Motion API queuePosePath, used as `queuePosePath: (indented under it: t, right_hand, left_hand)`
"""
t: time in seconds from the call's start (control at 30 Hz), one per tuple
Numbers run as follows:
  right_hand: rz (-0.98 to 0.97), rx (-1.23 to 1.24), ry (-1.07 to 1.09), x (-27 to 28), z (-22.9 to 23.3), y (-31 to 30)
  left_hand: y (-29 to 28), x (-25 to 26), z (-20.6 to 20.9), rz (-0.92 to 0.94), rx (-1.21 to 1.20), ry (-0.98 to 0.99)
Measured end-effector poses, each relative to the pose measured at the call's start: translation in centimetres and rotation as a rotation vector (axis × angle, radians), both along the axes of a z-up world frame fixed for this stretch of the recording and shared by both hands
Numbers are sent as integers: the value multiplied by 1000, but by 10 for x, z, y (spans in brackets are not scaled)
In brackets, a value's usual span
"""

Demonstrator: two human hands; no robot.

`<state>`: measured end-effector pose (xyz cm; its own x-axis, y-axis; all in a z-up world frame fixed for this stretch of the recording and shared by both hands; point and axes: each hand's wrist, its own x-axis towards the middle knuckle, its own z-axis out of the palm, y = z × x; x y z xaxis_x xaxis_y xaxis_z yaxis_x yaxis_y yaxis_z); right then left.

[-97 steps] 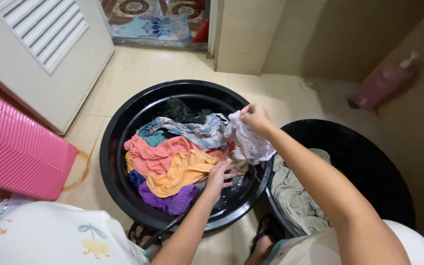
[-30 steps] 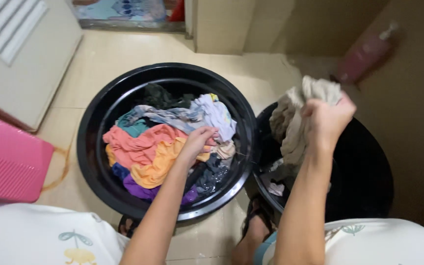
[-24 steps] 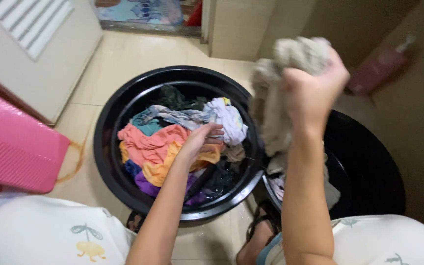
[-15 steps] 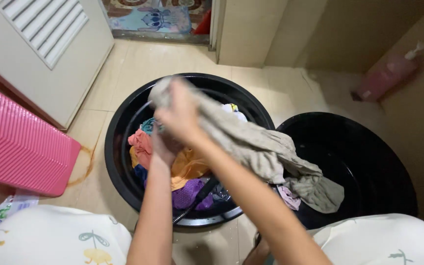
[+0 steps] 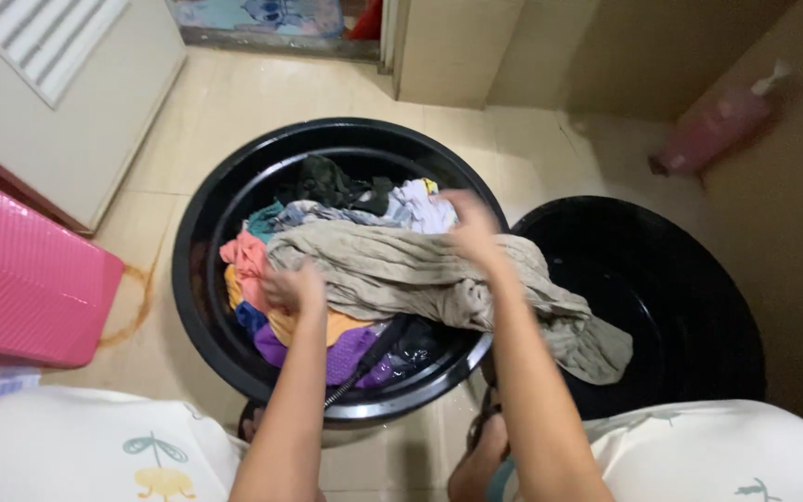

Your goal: The person moves various items of clothing from a basket into a tub of water, rinsing them one by one.

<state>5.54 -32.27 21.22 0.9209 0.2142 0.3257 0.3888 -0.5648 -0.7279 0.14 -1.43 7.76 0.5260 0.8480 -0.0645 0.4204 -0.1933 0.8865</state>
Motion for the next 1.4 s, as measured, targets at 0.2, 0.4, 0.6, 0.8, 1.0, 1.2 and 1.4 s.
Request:
queuePosePath:
  t: [0.2,0.4,0.6,0.8,1.0,1.2,1.4]
  right_hand:
    - [-491,-251,343,-38,-40,-188]
    - [-507,-98,511,-80,-162,-197]
    - [-782,-162,471,-90,-170,-181]
    - [-1092,105,277,-78,-42,-142]
    - [-992,193,21,-71,112,-61]
    - [-387,421,-498,-61,223,46]
    - [-65,392,-628,14,234,136]
  left_hand:
    - [-87,-22,93,-702,578,89]
    - [-140,-3,96,-1215,696,85]
    - [-139,17,101,-1341,728,428]
    - [-119,7,135,-1239,382,381]
    - [-63,25,201,-1118,-183,-4]
    - [36,4,293,-813,-568,-394]
    - [108,19,261,-547,-475,-705]
